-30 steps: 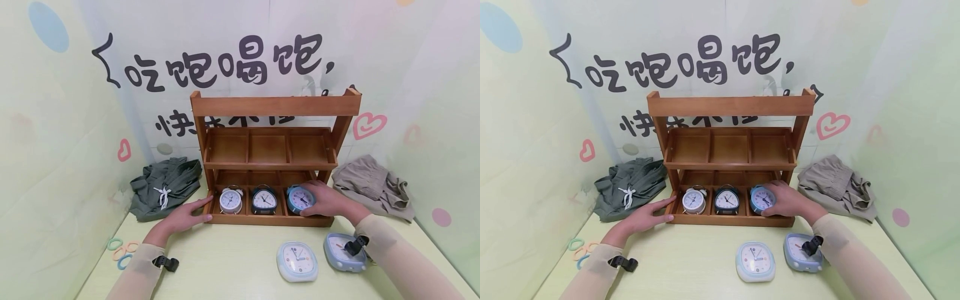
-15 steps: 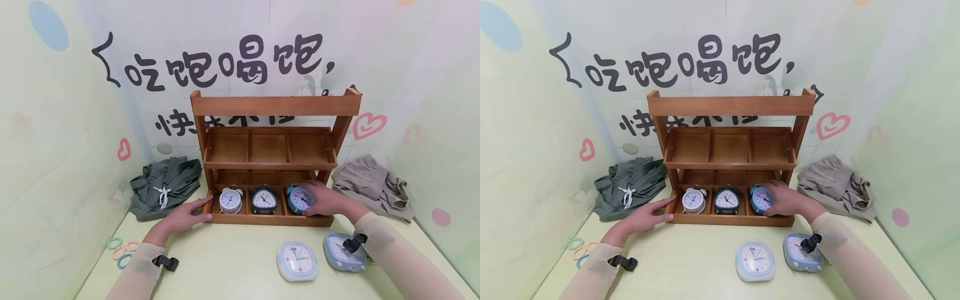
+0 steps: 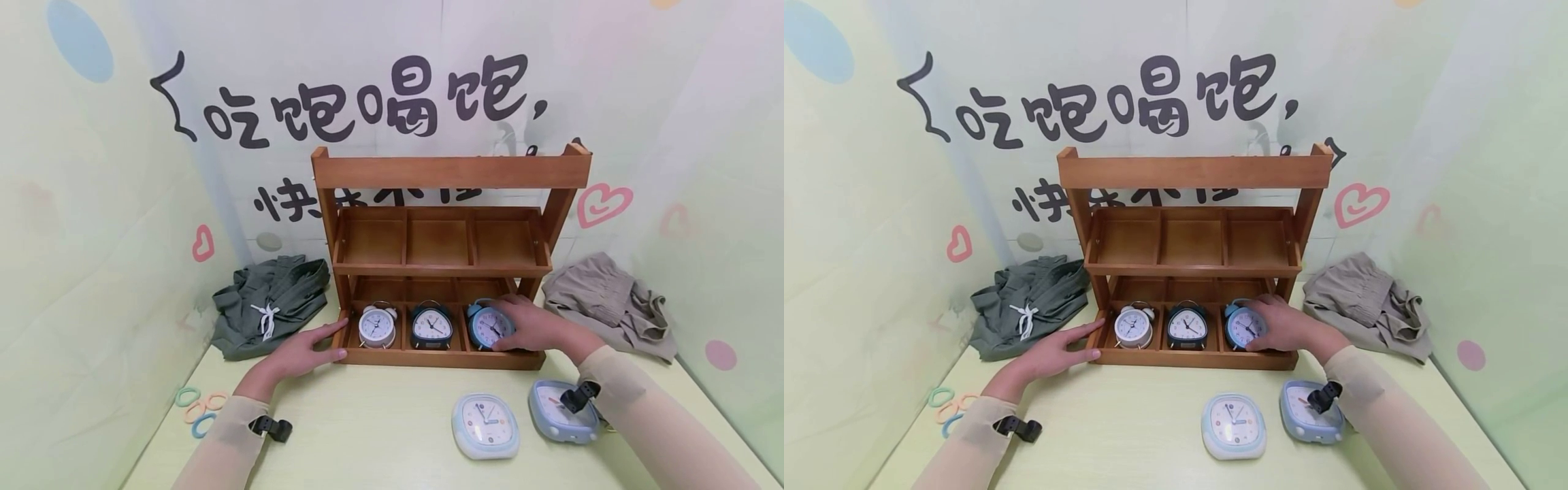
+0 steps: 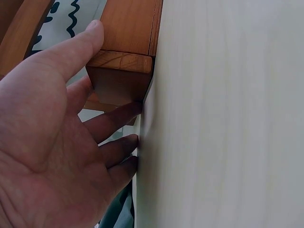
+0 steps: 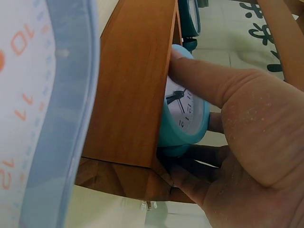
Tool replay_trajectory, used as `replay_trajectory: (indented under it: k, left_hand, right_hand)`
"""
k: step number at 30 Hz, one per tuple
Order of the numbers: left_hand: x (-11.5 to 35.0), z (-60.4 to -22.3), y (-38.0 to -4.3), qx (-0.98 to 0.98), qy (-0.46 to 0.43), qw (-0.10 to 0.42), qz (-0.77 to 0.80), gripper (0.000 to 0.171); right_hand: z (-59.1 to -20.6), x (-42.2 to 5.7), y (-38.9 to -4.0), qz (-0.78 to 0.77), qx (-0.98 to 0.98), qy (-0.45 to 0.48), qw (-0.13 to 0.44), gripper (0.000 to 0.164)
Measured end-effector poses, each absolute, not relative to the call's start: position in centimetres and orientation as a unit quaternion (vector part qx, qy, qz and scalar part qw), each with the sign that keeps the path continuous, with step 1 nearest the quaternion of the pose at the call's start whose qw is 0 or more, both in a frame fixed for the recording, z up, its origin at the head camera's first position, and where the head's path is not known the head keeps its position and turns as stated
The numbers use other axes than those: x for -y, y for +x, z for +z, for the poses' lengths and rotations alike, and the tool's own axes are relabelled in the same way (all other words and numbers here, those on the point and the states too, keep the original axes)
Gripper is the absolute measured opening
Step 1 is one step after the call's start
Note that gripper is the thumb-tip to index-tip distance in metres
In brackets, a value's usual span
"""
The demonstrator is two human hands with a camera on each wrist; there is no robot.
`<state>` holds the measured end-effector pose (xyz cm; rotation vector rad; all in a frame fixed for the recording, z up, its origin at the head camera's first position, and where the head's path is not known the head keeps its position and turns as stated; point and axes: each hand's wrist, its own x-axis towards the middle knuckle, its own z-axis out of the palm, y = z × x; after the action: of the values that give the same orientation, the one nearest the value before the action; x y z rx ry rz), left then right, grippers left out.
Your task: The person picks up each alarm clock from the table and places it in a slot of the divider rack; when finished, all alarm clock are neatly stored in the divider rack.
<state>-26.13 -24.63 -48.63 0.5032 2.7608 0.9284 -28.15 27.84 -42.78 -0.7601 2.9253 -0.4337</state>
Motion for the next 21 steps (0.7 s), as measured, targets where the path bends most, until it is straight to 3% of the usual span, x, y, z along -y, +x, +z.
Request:
replay_trajectory:
  k: [9, 21]
  left_hand:
    - [24.6, -48.7, -26.1, -0.928, 0.170, 0.095, 0.316, 0.081]
    - [24.6, -48.6, -26.0, -0.929, 0.174, 0.088, 0.316, 0.080]
  right_hand:
    - [-42.6, -27.8, -27.6, -0.161, -0.956, -0.241, 0.047, 0.087]
    - [-41.2, -26.6, -23.1, -0.222, -0.939, -0.262, -0.005, 0.089]
